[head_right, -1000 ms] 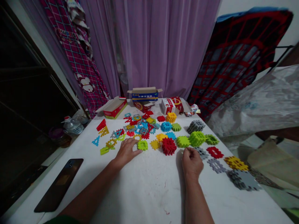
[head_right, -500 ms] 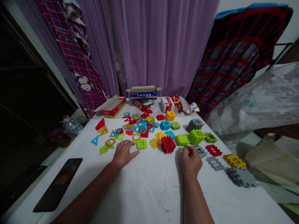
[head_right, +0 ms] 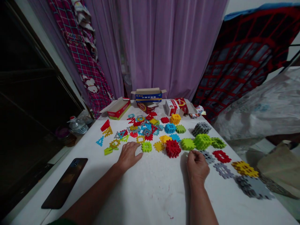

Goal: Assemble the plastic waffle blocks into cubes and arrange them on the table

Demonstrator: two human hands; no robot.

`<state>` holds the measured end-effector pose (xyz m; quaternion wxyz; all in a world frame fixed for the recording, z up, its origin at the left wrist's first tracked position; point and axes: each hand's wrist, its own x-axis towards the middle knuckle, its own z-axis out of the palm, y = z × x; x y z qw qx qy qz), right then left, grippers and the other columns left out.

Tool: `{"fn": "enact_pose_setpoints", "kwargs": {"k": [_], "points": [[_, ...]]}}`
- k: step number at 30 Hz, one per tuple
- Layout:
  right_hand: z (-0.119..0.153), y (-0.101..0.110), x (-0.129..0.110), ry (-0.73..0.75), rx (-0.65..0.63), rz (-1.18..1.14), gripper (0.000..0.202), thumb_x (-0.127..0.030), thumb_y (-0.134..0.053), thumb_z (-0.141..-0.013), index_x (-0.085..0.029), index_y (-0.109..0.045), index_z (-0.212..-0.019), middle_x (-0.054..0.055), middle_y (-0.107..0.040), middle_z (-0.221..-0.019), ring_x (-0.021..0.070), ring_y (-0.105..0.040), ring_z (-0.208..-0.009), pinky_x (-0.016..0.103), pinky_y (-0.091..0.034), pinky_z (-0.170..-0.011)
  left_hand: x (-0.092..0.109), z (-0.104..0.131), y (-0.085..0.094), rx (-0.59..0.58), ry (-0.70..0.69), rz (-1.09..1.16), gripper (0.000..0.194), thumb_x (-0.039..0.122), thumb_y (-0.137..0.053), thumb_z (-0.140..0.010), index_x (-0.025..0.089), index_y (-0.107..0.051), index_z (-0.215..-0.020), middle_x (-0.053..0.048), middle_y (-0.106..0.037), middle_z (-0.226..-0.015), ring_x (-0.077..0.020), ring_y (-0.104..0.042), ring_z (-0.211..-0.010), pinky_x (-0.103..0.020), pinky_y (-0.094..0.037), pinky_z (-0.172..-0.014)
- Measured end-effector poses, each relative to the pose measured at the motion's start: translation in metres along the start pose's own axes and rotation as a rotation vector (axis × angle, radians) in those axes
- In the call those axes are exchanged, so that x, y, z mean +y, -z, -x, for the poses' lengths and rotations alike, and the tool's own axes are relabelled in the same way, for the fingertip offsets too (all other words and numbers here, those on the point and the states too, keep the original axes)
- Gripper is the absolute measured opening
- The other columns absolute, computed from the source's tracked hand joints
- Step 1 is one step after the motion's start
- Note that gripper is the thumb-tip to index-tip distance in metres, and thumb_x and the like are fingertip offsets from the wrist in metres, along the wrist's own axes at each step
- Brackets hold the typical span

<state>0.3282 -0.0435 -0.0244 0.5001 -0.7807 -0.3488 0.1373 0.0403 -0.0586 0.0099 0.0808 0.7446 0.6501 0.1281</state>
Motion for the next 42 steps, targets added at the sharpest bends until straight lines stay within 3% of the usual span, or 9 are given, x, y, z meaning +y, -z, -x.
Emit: {"fn": "enact_pose_setpoints", "kwargs": {"k": [4, 7, 11, 13, 16, 24, 32, 38, 42], "points": [[-0.002, -0.002, 0.006, -0.001, -0.016, 0.037, 0.037, -0.043, -0.054, -0.065, -0.017, -0.071, -0.085, 0.005, -0.066, -0.068, 0.0246, -0.061, -0.071, 0.035, -0.044, -0.070, -0.015, 0.004, 0.009, 0.015, 0.045, 0.006, 0.028, 0.034, -0.057, -0.086, 0.023, -0.065, -0.110, -0.006, -0.065, -0.113, -0.0249, -0.054, -0.110, -0.039, -0.035, -0.097], [-0.003, -0.001, 0.005, -0.004, -0.024, 0.053, 0.036, -0.042, -0.054, -0.066, -0.018, -0.072, -0.086, 0.005, -0.067, -0.071, 0.0253, -0.062, -0.075, 0.035, -0.044, -0.071, -0.040, 0.009, 0.025, 0.061, 0.132, -0.047, 0.020, 0.030, -0.056, -0.086, 0.023, -0.066, -0.101, -0.006, -0.067, -0.110, -0.0245, -0.054, -0.110, -0.039, -0.034, -0.098], [-0.002, 0.001, 0.001, -0.026, -0.037, 0.052, 0.036, -0.042, -0.054, -0.065, -0.018, -0.072, -0.086, 0.004, -0.066, -0.068, 0.0250, -0.062, -0.075, 0.034, -0.043, -0.070, -0.081, 0.018, 0.048, 0.071, 0.310, -0.139, 0.034, 0.036, -0.058, -0.083, 0.020, -0.063, -0.113, -0.010, -0.063, -0.119, -0.0281, -0.054, -0.115, -0.041, -0.036, -0.098], [-0.002, 0.001, -0.001, -0.034, -0.037, 0.049, 0.035, -0.042, -0.055, -0.065, -0.018, -0.071, -0.085, 0.004, -0.065, -0.066, 0.0243, -0.061, -0.072, 0.034, -0.043, -0.069, -0.098, 0.024, 0.054, 0.006, 0.374, -0.128, 0.048, 0.042, -0.062, -0.080, 0.019, -0.060, -0.121, -0.012, -0.061, -0.125, -0.0298, -0.054, -0.117, -0.041, -0.038, -0.098], [-0.001, 0.001, -0.002, -0.027, -0.029, 0.045, 0.035, -0.042, -0.054, -0.064, -0.018, -0.071, -0.083, 0.004, -0.065, -0.066, 0.0241, -0.060, -0.071, 0.034, -0.042, -0.068, -0.113, 0.029, 0.052, -0.046, 0.347, -0.072, 0.053, 0.037, -0.064, -0.078, 0.018, -0.057, -0.127, -0.012, -0.060, -0.127, -0.0274, -0.054, -0.119, -0.035, -0.039, -0.100], [-0.001, 0.002, 0.000, -0.019, -0.026, 0.042, 0.034, -0.042, -0.055, -0.063, -0.018, -0.071, -0.082, 0.004, -0.067, -0.069, 0.0238, -0.060, -0.071, 0.034, -0.043, -0.069, -0.118, 0.017, 0.031, 0.082, 0.310, 0.135, 0.041, 0.022, -0.057, -0.083, 0.021, -0.059, -0.124, -0.007, -0.066, -0.124, -0.0220, -0.060, -0.114, -0.031, -0.044, -0.098], [0.000, 0.002, -0.002, -0.029, -0.031, 0.017, 0.032, -0.041, -0.055, -0.062, -0.019, -0.070, -0.081, 0.004, -0.065, -0.067, 0.0248, -0.060, -0.071, 0.036, -0.044, -0.071, -0.127, 0.010, 0.035, 0.174, 0.288, 0.089, 0.039, 0.019, -0.048, -0.088, 0.020, -0.061, -0.125, -0.009, -0.065, -0.126, -0.0224, -0.058, -0.118, -0.035, -0.042, -0.103], [0.001, 0.003, -0.003, -0.019, -0.037, 0.030, 0.032, -0.041, -0.055, -0.063, -0.019, -0.070, -0.081, 0.004, -0.065, -0.066, 0.0245, -0.060, -0.070, 0.036, -0.043, -0.069, -0.121, 0.010, 0.041, 0.120, 0.402, -0.090, 0.044, 0.017, -0.049, -0.087, 0.023, -0.059, -0.129, -0.011, -0.052, -0.141, -0.0284, -0.047, -0.130, -0.045, -0.037, -0.106], [0.000, 0.003, -0.001, 0.004, -0.026, 0.041, 0.034, -0.042, -0.054, -0.064, -0.018, -0.070, -0.082, 0.004, -0.064, -0.065, 0.0242, -0.059, -0.068, 0.036, -0.043, -0.068, -0.111, 0.016, 0.039, 0.123, 0.348, -0.079, 0.045, 0.012, -0.046, -0.085, 0.024, -0.061, -0.126, -0.010, -0.052, -0.141, -0.0261, -0.045, -0.132, -0.045, -0.034, -0.107]]}}
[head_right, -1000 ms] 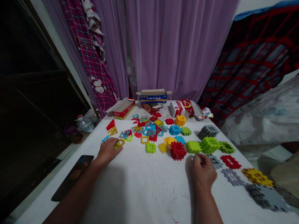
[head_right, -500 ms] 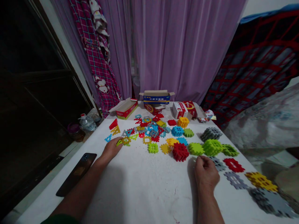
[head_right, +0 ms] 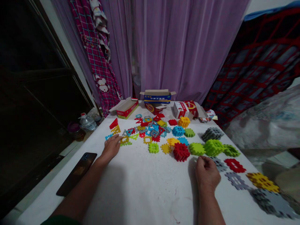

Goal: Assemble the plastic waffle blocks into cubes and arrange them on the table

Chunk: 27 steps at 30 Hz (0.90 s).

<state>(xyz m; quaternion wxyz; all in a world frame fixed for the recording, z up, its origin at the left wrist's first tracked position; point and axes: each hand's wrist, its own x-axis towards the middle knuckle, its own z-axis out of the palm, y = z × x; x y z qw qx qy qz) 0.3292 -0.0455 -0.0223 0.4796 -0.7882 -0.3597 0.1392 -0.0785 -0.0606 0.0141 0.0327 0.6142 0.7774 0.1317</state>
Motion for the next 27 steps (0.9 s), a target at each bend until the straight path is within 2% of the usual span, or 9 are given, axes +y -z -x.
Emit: {"fn": "enact_pose_setpoints", "kwargs": {"k": [2, 6, 11, 14, 17, 19, 23, 27], "points": [[-0.001, -0.001, 0.002, 0.005, 0.000, 0.008, 0.035, -0.042, -0.054, -0.064, -0.018, -0.071, -0.082, 0.004, -0.064, -0.064, 0.0241, -0.059, -0.068, 0.035, -0.043, -0.067, 0.002, 0.003, -0.002, -0.003, -0.038, 0.013, 0.044, 0.011, -0.046, -0.084, 0.025, -0.064, -0.122, -0.008, -0.053, -0.141, -0.0249, -0.045, -0.132, -0.044, -0.033, -0.108], [-0.002, -0.001, 0.005, 0.026, 0.012, 0.003, 0.036, -0.043, -0.055, -0.063, -0.017, -0.072, -0.082, 0.004, -0.065, -0.063, 0.0236, -0.059, -0.065, 0.036, -0.044, -0.066, 0.001, 0.004, -0.007, -0.027, -0.106, 0.035, 0.035, 0.021, -0.052, -0.084, 0.025, -0.066, -0.116, -0.008, -0.057, -0.137, -0.0263, -0.047, -0.130, -0.047, -0.033, -0.106], [-0.001, -0.001, 0.002, 0.006, 0.009, -0.009, 0.034, -0.043, -0.055, -0.062, -0.018, -0.071, -0.079, 0.004, -0.065, -0.063, 0.0240, -0.060, -0.066, 0.036, -0.045, -0.068, -0.001, 0.002, -0.010, 0.036, -0.137, 0.136, 0.024, 0.024, -0.053, -0.087, 0.024, -0.069, -0.105, -0.006, -0.065, -0.124, -0.0233, -0.054, -0.121, -0.043, -0.035, -0.105], [-0.001, -0.001, 0.001, 0.009, 0.019, -0.012, 0.032, -0.043, -0.055, -0.062, -0.019, -0.070, -0.078, 0.003, -0.063, -0.060, 0.0235, -0.059, -0.065, 0.036, -0.044, -0.067, 0.001, 0.000, -0.010, 0.088, -0.140, 0.260, 0.022, 0.026, -0.057, -0.084, 0.024, -0.070, -0.102, -0.006, -0.068, -0.114, -0.0222, -0.057, -0.112, -0.040, -0.040, -0.102], [-0.001, -0.001, 0.000, 0.008, 0.019, -0.009, 0.032, -0.042, -0.055, -0.062, -0.019, -0.070, -0.079, 0.004, -0.065, -0.064, 0.0237, -0.059, -0.067, 0.036, -0.044, -0.068, 0.011, -0.003, -0.012, 0.126, -0.097, 0.490, 0.020, 0.029, -0.059, -0.081, 0.023, -0.071, -0.096, -0.005, -0.068, -0.104, -0.0200, -0.061, -0.098, -0.035, -0.047, -0.092], [-0.001, -0.002, 0.001, 0.001, 0.013, -0.009, 0.033, -0.041, -0.055, -0.062, -0.019, -0.070, -0.080, 0.005, -0.067, -0.068, 0.0242, -0.060, -0.069, 0.036, -0.044, -0.069, 0.024, -0.004, -0.016, 0.083, -0.034, 0.714, 0.022, 0.034, -0.060, -0.080, 0.020, -0.070, -0.093, -0.004, -0.068, -0.094, -0.0171, -0.062, -0.087, -0.030, -0.050, -0.079], [-0.001, -0.002, 0.002, 0.005, -0.010, -0.007, 0.032, -0.042, -0.055, -0.064, -0.019, -0.070, -0.080, 0.004, -0.066, -0.067, 0.0242, -0.061, -0.070, 0.035, -0.044, -0.068, 0.056, 0.000, -0.025, -0.159, 0.147, 1.129, 0.037, 0.048, -0.060, -0.077, 0.016, -0.066, -0.095, 0.001, -0.061, -0.070, -0.0105, -0.057, -0.060, -0.021, -0.044, -0.055], [0.000, -0.001, 0.002, 0.034, 0.031, -0.030, 0.032, -0.042, -0.055, -0.065, -0.018, -0.070, -0.081, 0.004, -0.067, -0.065, 0.0232, -0.060, -0.067, 0.034, -0.045, -0.066, 0.082, 0.009, -0.028, -0.303, 0.239, 1.261, 0.045, 0.054, -0.065, -0.072, 0.015, -0.064, -0.094, 0.004, -0.057, -0.059, -0.0060, -0.047, -0.045, -0.018, -0.033, -0.044]]}}
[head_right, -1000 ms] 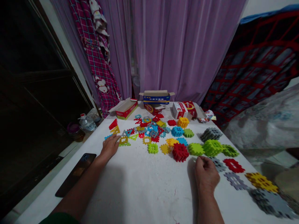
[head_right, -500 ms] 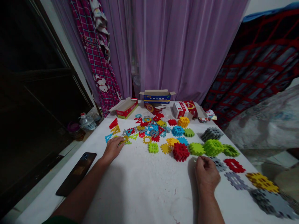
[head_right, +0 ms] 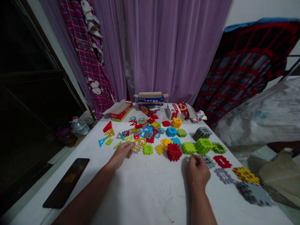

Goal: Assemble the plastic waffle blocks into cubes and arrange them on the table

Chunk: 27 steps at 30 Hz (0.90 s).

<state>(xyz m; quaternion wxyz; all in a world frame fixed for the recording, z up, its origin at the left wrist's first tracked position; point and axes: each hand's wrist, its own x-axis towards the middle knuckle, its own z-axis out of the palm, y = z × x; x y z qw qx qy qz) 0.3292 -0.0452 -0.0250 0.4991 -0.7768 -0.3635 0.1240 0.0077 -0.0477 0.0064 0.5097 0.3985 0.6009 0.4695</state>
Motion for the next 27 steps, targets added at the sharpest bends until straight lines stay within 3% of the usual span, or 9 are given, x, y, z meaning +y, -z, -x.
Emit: {"fn": "enact_pose_setpoints", "kwargs": {"k": [9, 11, 14, 18, 22, 27], "points": [[0.006, 0.001, -0.009, 0.052, 0.049, -0.162, 0.036, -0.048, -0.055, -0.065, -0.017, -0.069, -0.079, 0.004, -0.067, -0.065, 0.0207, -0.060, -0.064, 0.031, -0.046, -0.064, 0.023, 0.021, -0.032, -0.151, 0.084, 0.016, 0.044, 0.054, -0.073, -0.062, 0.017, -0.061, -0.084, 0.002, -0.061, -0.068, -0.0075, -0.055, -0.055, -0.017, -0.028, -0.042], [0.011, 0.001, -0.014, 0.119, -0.037, -0.238, 0.035, -0.048, -0.058, -0.066, -0.017, -0.069, -0.078, 0.004, -0.066, -0.064, 0.0194, -0.060, -0.062, 0.030, -0.047, -0.063, 0.028, 0.024, -0.038, -0.175, 0.090, 0.013, 0.043, 0.053, -0.073, -0.061, 0.018, -0.061, -0.084, 0.003, -0.061, -0.068, -0.0074, -0.055, -0.055, -0.017, -0.028, -0.043], [0.025, 0.001, -0.025, 0.264, -0.271, -0.356, 0.033, -0.046, -0.061, -0.072, -0.016, -0.071, -0.080, 0.004, -0.068, -0.068, 0.0171, -0.060, -0.061, 0.029, -0.048, -0.060, 0.030, 0.027, -0.049, -0.221, 0.077, 0.022, 0.043, 0.052, -0.073, -0.060, 0.017, -0.060, -0.082, 0.003, -0.060, -0.070, -0.0071, -0.055, -0.055, -0.017, -0.030, -0.043], [0.044, 0.001, -0.039, 0.428, -0.522, -0.413, 0.036, -0.038, -0.066, -0.075, -0.016, -0.070, -0.102, 0.004, -0.070, -0.076, 0.0150, -0.060, -0.060, 0.027, -0.047, -0.054, 0.027, 0.028, -0.061, -0.271, 0.065, 0.008, 0.043, 0.053, -0.072, -0.060, 0.017, -0.060, -0.080, 0.002, -0.061, -0.071, -0.0071, -0.055, -0.054, -0.018, -0.029, -0.042], [0.049, 0.003, -0.046, 0.530, -0.582, -0.383, 0.043, -0.033, -0.069, -0.073, -0.018, -0.067, -0.114, 0.006, -0.072, -0.089, 0.0140, -0.061, -0.064, 0.025, -0.049, -0.054, 0.027, 0.028, -0.067, -0.275, 0.064, -0.030, 0.042, 0.053, -0.071, -0.062, 0.017, -0.061, -0.081, 0.002, -0.060, -0.067, -0.0072, -0.053, -0.052, -0.018, -0.026, -0.040], [0.049, 0.004, -0.045, 0.660, -0.535, -0.309, 0.033, -0.032, -0.070, -0.073, -0.019, -0.070, -0.104, 0.005, -0.071, -0.088, 0.0139, -0.061, -0.066, 0.025, -0.050, -0.059, 0.032, 0.027, -0.070, -0.275, 0.071, -0.067, 0.039, 0.052, -0.070, -0.065, 0.017, -0.061, -0.080, 0.004, -0.058, -0.060, -0.0066, -0.050, -0.047, -0.018, -0.024, -0.040]]}}
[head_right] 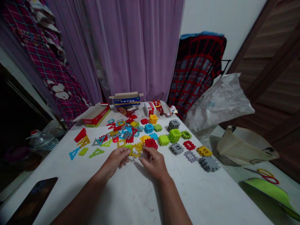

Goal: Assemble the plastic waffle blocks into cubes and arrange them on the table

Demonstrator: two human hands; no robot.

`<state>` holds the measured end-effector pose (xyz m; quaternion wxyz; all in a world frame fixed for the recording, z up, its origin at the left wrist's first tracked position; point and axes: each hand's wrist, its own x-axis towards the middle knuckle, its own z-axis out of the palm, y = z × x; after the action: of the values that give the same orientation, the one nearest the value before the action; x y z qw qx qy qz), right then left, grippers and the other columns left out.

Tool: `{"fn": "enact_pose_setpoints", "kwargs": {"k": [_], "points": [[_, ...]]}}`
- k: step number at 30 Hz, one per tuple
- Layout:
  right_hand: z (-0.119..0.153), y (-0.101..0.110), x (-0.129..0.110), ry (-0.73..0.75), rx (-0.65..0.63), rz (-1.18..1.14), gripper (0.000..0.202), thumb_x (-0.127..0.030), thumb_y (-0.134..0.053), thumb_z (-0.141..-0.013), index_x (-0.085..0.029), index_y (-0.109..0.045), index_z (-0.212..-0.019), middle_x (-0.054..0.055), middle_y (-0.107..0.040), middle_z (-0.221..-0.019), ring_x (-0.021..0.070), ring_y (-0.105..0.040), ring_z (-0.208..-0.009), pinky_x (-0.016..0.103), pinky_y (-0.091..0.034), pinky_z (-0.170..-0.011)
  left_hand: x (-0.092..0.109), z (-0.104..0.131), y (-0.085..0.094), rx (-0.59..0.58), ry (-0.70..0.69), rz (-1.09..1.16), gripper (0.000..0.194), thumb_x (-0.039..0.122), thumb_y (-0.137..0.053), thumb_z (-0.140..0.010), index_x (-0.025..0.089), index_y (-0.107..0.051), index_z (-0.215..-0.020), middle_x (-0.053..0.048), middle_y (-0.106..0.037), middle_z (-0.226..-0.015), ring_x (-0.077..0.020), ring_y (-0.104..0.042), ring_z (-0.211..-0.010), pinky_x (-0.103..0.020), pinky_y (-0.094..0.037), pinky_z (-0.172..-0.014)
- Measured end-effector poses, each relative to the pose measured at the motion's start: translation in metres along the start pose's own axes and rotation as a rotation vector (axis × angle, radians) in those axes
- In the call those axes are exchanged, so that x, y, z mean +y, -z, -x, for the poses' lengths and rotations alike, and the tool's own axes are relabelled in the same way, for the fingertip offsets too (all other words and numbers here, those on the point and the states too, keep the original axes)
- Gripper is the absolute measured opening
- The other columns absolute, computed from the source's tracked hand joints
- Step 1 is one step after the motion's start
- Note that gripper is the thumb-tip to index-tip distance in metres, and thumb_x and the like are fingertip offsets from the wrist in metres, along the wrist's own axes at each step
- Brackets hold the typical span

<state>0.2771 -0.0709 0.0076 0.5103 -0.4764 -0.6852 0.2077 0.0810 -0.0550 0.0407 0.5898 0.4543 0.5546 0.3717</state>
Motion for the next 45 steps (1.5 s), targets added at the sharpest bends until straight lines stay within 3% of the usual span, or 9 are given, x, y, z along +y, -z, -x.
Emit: {"fn": "enact_pose_setpoints", "kwargs": {"k": [10, 14, 24, 31, 34, 39, 42, 45], "points": [[0.001, -0.003, -0.005, 0.057, 0.022, 0.119, 0.024, -0.032, -0.065, -0.075, -0.019, -0.065, -0.096, 0.002, -0.067, -0.080, 0.0124, -0.058, -0.062, 0.024, -0.049, -0.060, 0.001, -0.004, -0.001, -0.009, -0.060, -0.061, 0.039, 0.050, -0.069, -0.064, 0.016, -0.064, -0.083, 0.002, -0.061, -0.064, -0.0073, -0.052, -0.049, -0.017, -0.027, -0.039], [0.002, -0.002, -0.009, 0.067, 0.053, 0.132, 0.021, -0.031, -0.065, -0.074, -0.019, -0.063, -0.091, 0.001, -0.064, -0.076, 0.0122, -0.057, -0.062, 0.023, -0.047, -0.059, 0.002, -0.004, -0.002, -0.045, -0.112, -0.065, 0.042, 0.052, -0.067, -0.066, 0.016, -0.065, -0.086, -0.002, -0.066, -0.077, -0.0078, -0.056, -0.052, -0.017, -0.029, -0.039], [0.006, 0.002, -0.007, 0.076, 0.047, 0.102, 0.024, -0.028, -0.064, -0.075, -0.019, -0.063, -0.098, 0.001, -0.064, -0.079, 0.0118, -0.057, -0.063, 0.023, -0.047, -0.059, 0.002, -0.004, -0.004, -0.093, -0.132, -0.031, 0.053, 0.051, -0.067, -0.070, 0.016, -0.064, -0.110, -0.004, -0.067, -0.082, -0.0089, -0.058, -0.057, -0.016, -0.030, -0.039], [0.005, 0.002, -0.007, 0.070, -0.001, 0.078, 0.027, -0.028, -0.065, -0.074, -0.019, -0.064, -0.100, 0.001, -0.065, -0.078, 0.0113, -0.057, -0.061, 0.022, -0.046, -0.054, 0.004, -0.007, -0.003, -0.102, -0.140, -0.058, 0.047, 0.052, -0.068, -0.067, 0.014, -0.067, -0.095, -0.003, -0.066, -0.081, -0.0071, -0.054, -0.053, -0.016, -0.030, -0.037], [0.005, 0.003, -0.008, 0.052, 0.028, 0.077, 0.024, -0.030, -0.065, -0.074, -0.019, -0.064, -0.096, 0.000, -0.065, -0.076, 0.0116, -0.057, -0.061, 0.023, -0.047, -0.055, 0.003, -0.008, -0.002, -0.104, -0.123, -0.048, 0.047, 0.051, -0.067, -0.068, 0.015, -0.068, -0.097, -0.004, -0.067, -0.084, -0.0070, -0.054, -0.053, -0.017, -0.029, -0.037], [0.021, 0.013, -0.006, -0.075, 0.251, 0.159, 0.027, -0.041, -0.064, -0.076, -0.019, -0.064, -0.093, -0.001, -0.063, -0.072, 0.0108, -0.054, -0.054, 0.024, -0.046, -0.054, -0.002, -0.006, 0.006, -0.068, -0.108, -0.040, 0.044, 0.049, -0.067, -0.071, 0.017, -0.068, -0.102, -0.006, -0.068, -0.092, -0.0080, -0.057, -0.059, -0.016, -0.029, -0.038], [0.037, 0.026, 0.004, -0.266, 0.447, 0.267, 0.038, -0.051, -0.062, -0.075, -0.017, -0.064, -0.093, -0.003, -0.059, -0.063, 0.0117, -0.053, -0.050, 0.025, -0.044, -0.052, -0.009, -0.005, 0.014, -0.035, -0.098, -0.048, 0.042, 0.048, -0.067, -0.071, 0.017, -0.068, -0.100, -0.006, -0.068, -0.090, -0.0080, -0.056, -0.058, -0.016, -0.029, -0.037], [0.046, 0.035, 0.017, -0.486, 0.500, 0.395, 0.046, -0.059, -0.060, -0.071, -0.017, -0.065, -0.091, -0.003, -0.059, -0.059, 0.0144, -0.056, -0.053, 0.026, -0.042, -0.053, -0.016, -0.008, 0.021, 0.009, -0.102, -0.051, 0.043, 0.047, -0.067, -0.069, 0.016, -0.067, -0.099, -0.005, -0.067, -0.088, -0.0079, -0.055, -0.056, -0.016, -0.030, -0.037]]}}
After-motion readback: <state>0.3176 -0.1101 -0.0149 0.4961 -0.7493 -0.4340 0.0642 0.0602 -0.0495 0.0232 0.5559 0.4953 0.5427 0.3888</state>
